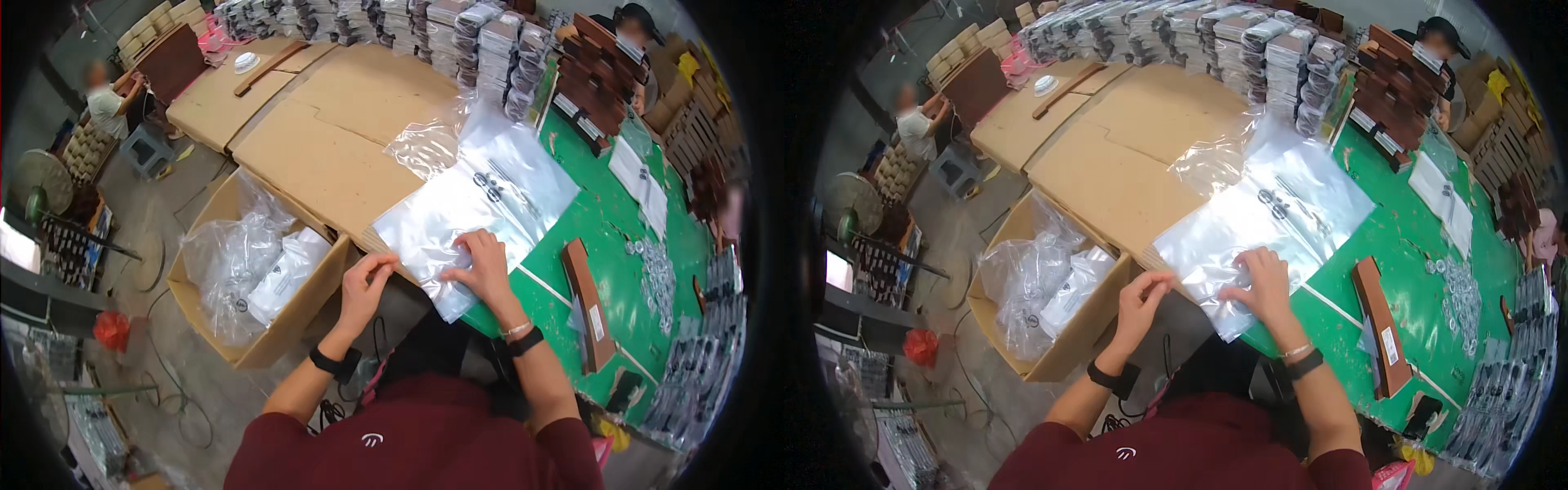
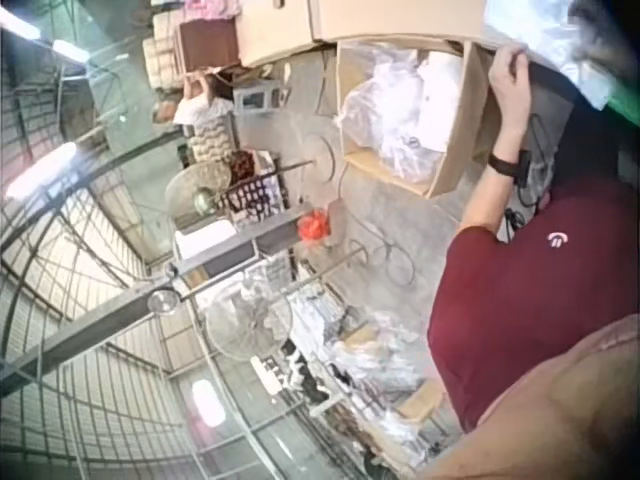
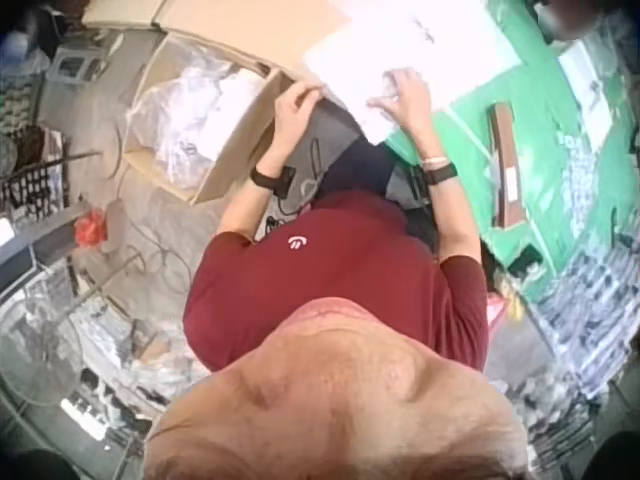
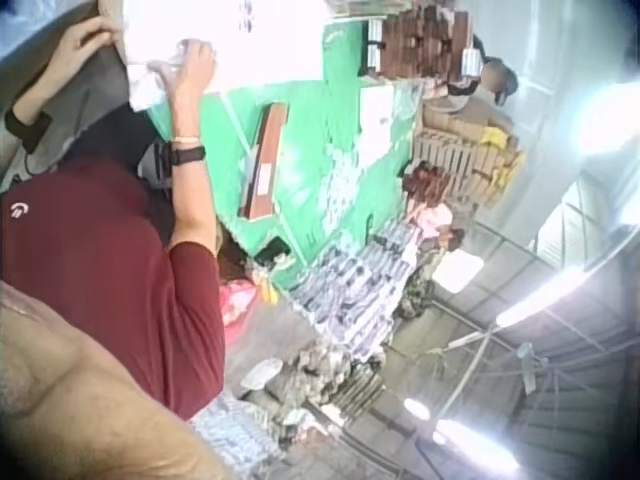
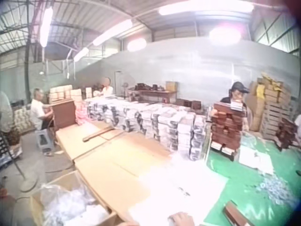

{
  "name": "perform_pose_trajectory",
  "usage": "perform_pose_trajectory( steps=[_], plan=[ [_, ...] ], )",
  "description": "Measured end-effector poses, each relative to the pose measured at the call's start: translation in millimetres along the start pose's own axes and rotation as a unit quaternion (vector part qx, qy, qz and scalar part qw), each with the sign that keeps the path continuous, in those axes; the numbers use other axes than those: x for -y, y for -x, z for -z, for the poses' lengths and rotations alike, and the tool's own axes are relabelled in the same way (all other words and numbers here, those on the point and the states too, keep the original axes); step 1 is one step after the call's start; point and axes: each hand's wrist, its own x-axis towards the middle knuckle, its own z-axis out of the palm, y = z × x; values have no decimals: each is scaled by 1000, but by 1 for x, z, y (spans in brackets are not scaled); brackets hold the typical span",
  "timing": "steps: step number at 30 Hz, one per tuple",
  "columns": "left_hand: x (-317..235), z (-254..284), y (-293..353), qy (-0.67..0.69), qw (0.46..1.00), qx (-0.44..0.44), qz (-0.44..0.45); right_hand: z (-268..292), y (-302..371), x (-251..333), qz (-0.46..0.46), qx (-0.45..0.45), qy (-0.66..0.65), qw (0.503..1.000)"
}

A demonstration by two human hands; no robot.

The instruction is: Packing wood furniture components into plastic bags and sealing them.

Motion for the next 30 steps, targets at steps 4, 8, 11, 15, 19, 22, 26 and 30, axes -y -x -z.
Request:
perform_pose_trajectory(
  steps=[4,8,11,15,19,22,26,30],
  plan=[
    [5,16,6,14,999,-6,38,-16,-9,-29,-91,97,-93,987],
    [-6,17,-11,-16,1000,2,17,-25,-20,-30,-116,51,-196,972],
    [-27,2,-28,-71,994,-2,-86,-13,-35,-49,-174,42,-295,939],
    [-55,-26,-42,-202,930,97,-290,24,-68,-57,-166,-28,-353,921],
    [-22,-53,-49,-360,860,201,-299,95,-130,-55,-46,-198,-339,919],
    [-21,-58,-47,-417,829,217,-301,159,-170,-40,102,-277,-269,917],
    [-30,-60,-53,-418,831,243,-275,154,-151,-19,153,-123,-247,949],
    [-95,-53,-54,-259,906,104,-319,108,-88,-37,160,-17,-130,978]
  ],
)
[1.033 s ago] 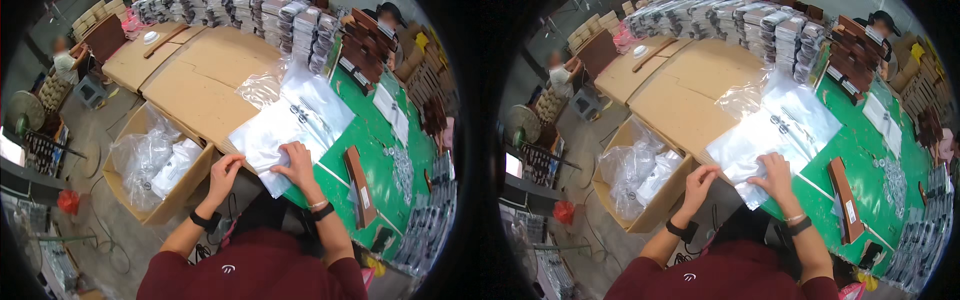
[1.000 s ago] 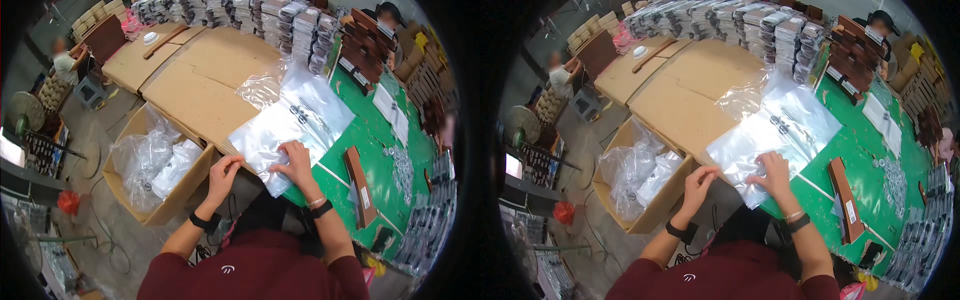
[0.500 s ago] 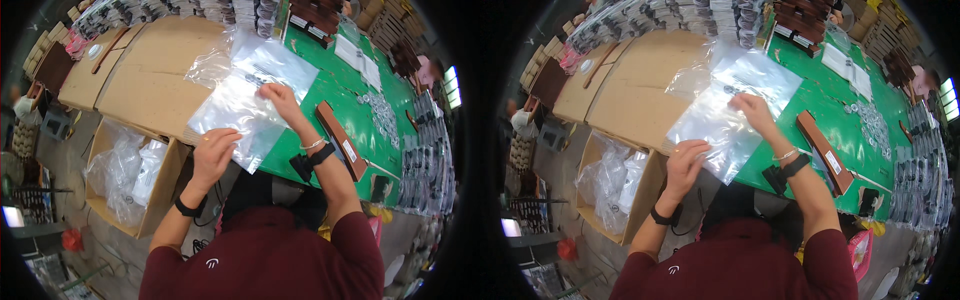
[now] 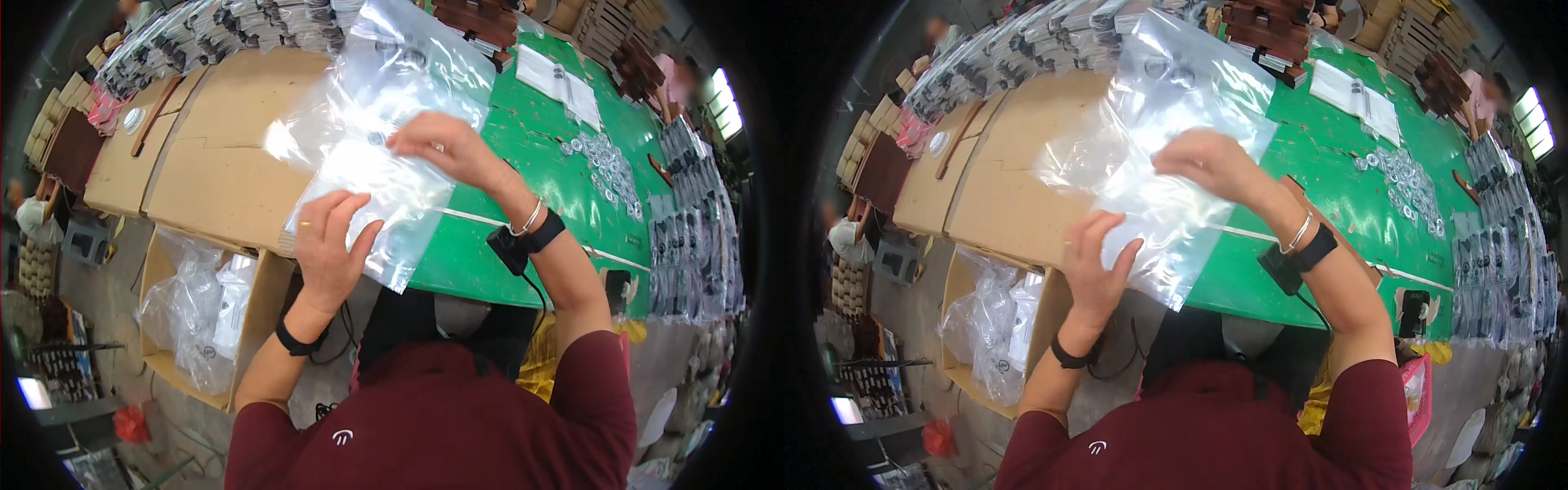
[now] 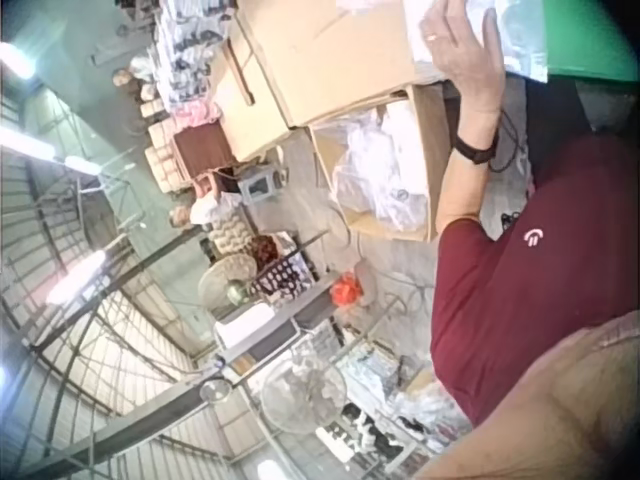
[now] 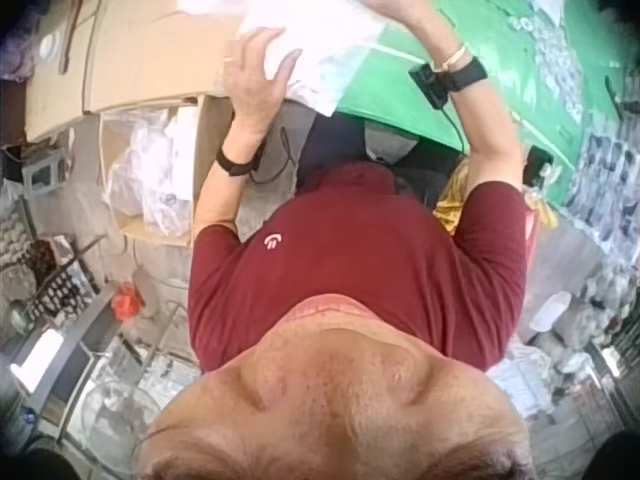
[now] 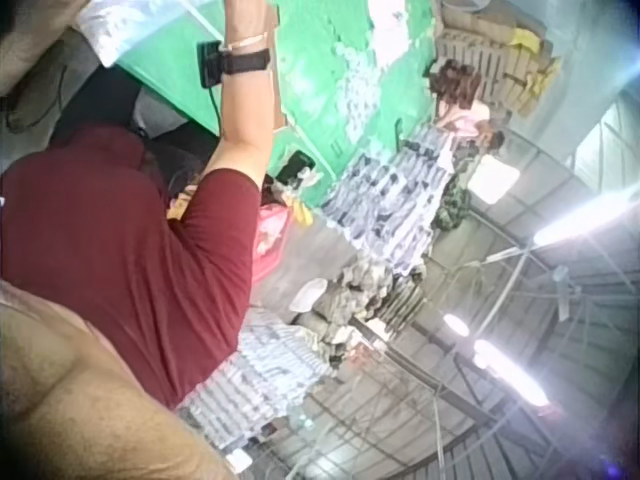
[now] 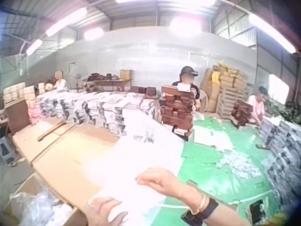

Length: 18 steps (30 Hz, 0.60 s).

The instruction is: Packing wood furniture components into plastic bags and sealing them.

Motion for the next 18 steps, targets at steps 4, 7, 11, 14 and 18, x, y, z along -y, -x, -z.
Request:
perform_pose_trajectory(
  steps=[4,7,11,14,18],
  plan=[
    [-19,8,-39,-121,979,-46,-157,-10,48,-4,3,85,89,992],
    [24,-29,-24,-119,978,105,-133,-10,66,2,2,126,105,986],
    [21,-51,-27,-35,970,241,-17,8,93,4,-21,126,208,970],
    [6,-58,-32,0,959,284,19,10,101,43,-59,24,279,958],
    [7,-80,-25,-1,962,272,16,-31,125,110,-146,-18,156,977]
  ],
)
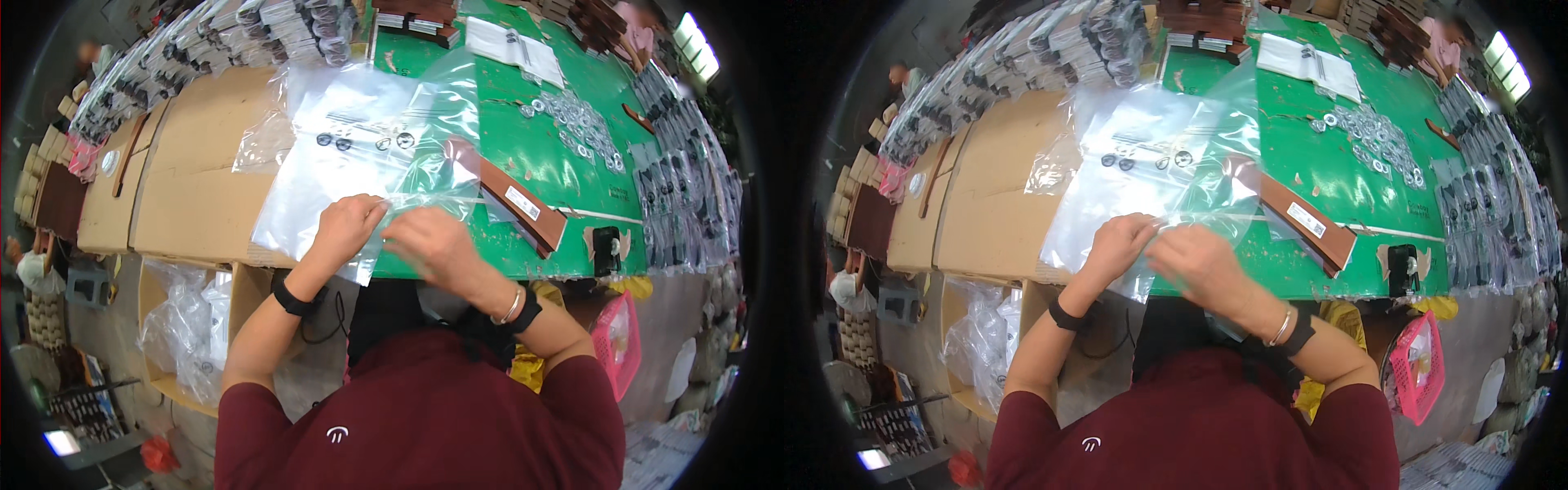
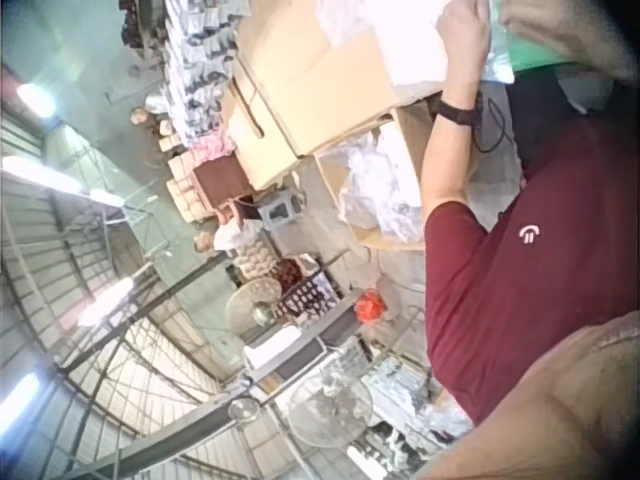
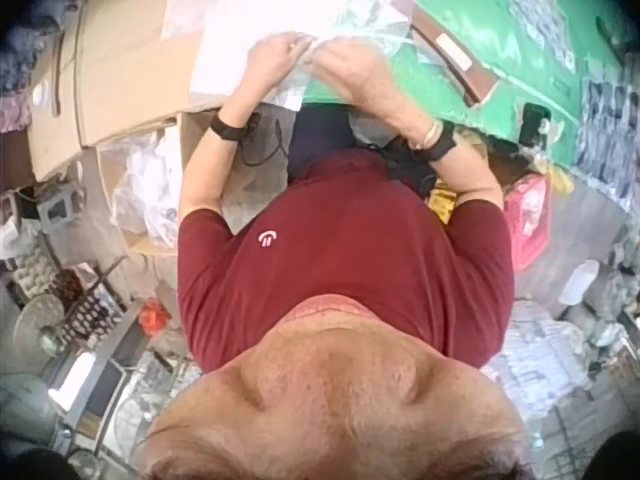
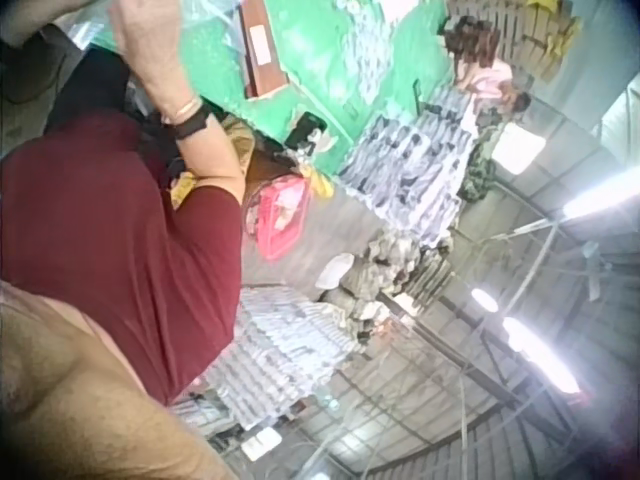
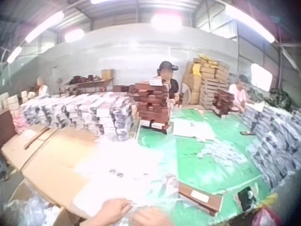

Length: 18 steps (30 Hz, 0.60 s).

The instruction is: Packing wood furniture components into plastic bags and sealing them.

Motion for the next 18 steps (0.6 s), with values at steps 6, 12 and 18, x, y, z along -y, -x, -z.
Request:
perform_pose_trajectory(
  steps=[6,12,18],
  plan=[
    [-12,-7,-2,238,959,110,111,-27,36,-38,-46,-51,181,981],
    [19,-12,-15,198,972,-24,123,-4,55,-38,68,-95,163,980],
    [26,15,-11,265,939,-83,205,10,90,-50,73,27,-19,997]
  ],
)
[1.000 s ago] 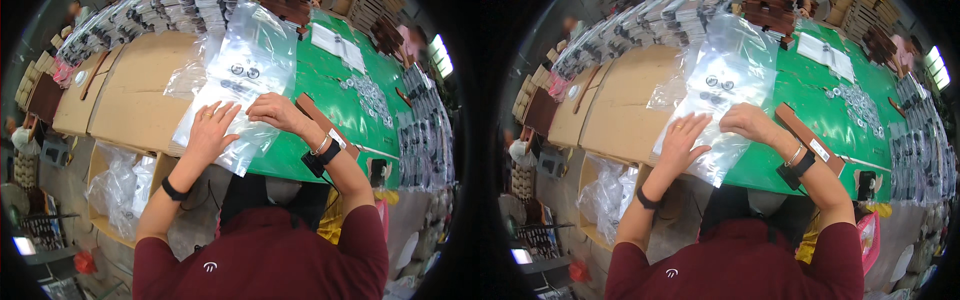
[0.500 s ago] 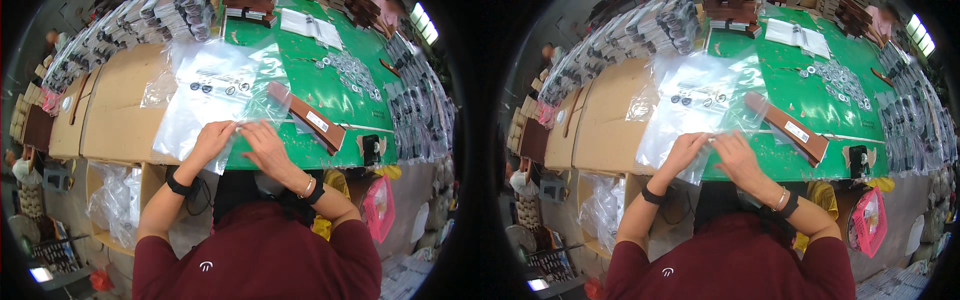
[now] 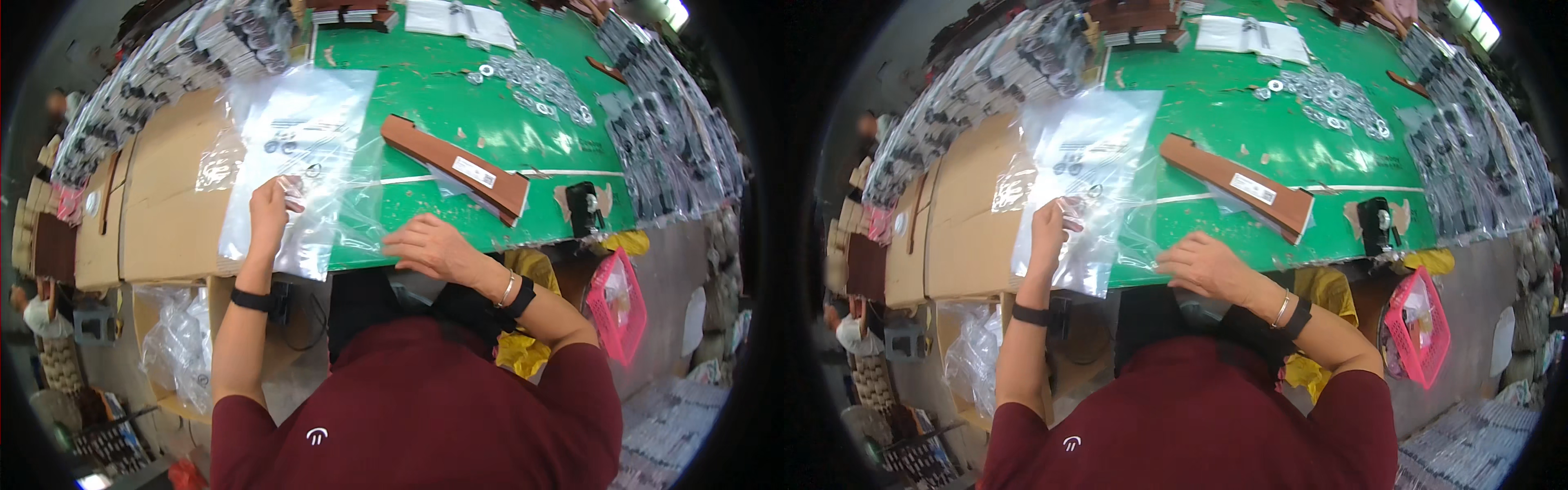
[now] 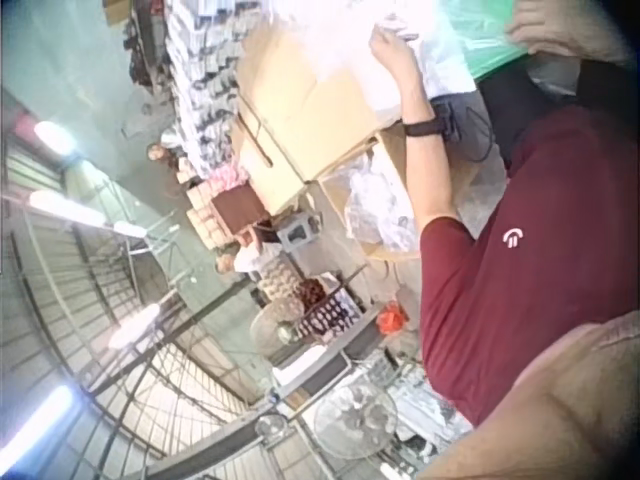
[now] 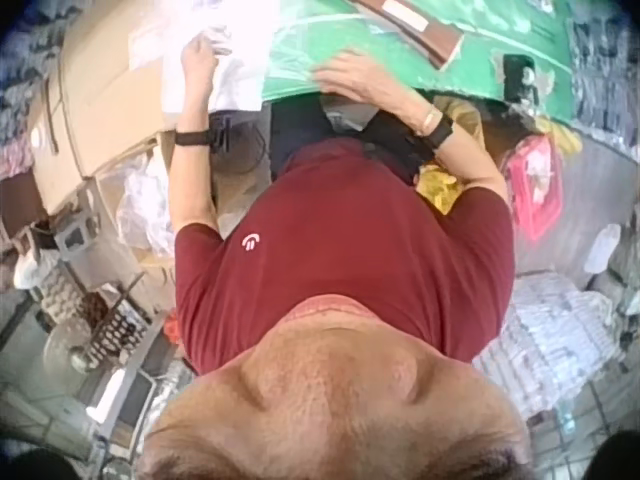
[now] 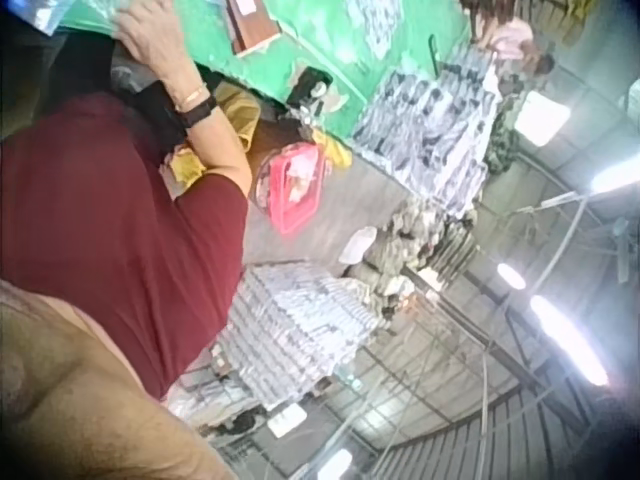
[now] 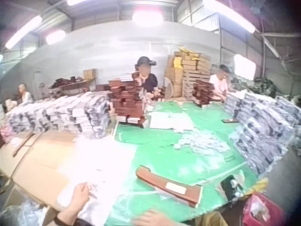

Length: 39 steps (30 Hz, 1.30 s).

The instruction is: Packing wood furniture components into plastic bags and sealing them.

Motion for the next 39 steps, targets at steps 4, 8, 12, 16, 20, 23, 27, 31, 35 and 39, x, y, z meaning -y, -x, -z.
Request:
perform_pose_trajectory(
  steps=[4,8,12,16,20,23,27,31,35,39],
  plan=[
    [-12,-5,22,50,998,-7,-39,60,18,-45,-246,-166,111,948],
    [-19,-24,32,18,991,-43,-122,101,50,-104,-415,15,189,890],
    [-31,-34,45,-122,958,-65,-252,101,46,-102,-439,107,137,882],
    [-36,-31,57,-203,950,-106,-210,85,34,-70,-369,35,219,903],
    [-30,-34,66,-299,896,-163,-285,55,26,-35,-351,4,250,902],
    [-39,-47,78,-331,874,-147,-324,55,23,-31,-392,45,229,890],
    [-35,-54,81,-388,821,-126,-401,102,41,-40,-488,96,80,864],
    [-28,-59,77,-368,827,-118,-408,140,69,10,-472,-12,-351,809],
    [-42,-75,70,-344,850,-112,-382,138,98,64,-483,96,-404,771],
    [-52,-98,71,-308,886,-77,-339,102,113,73,-498,166,-401,751]
  ],
)
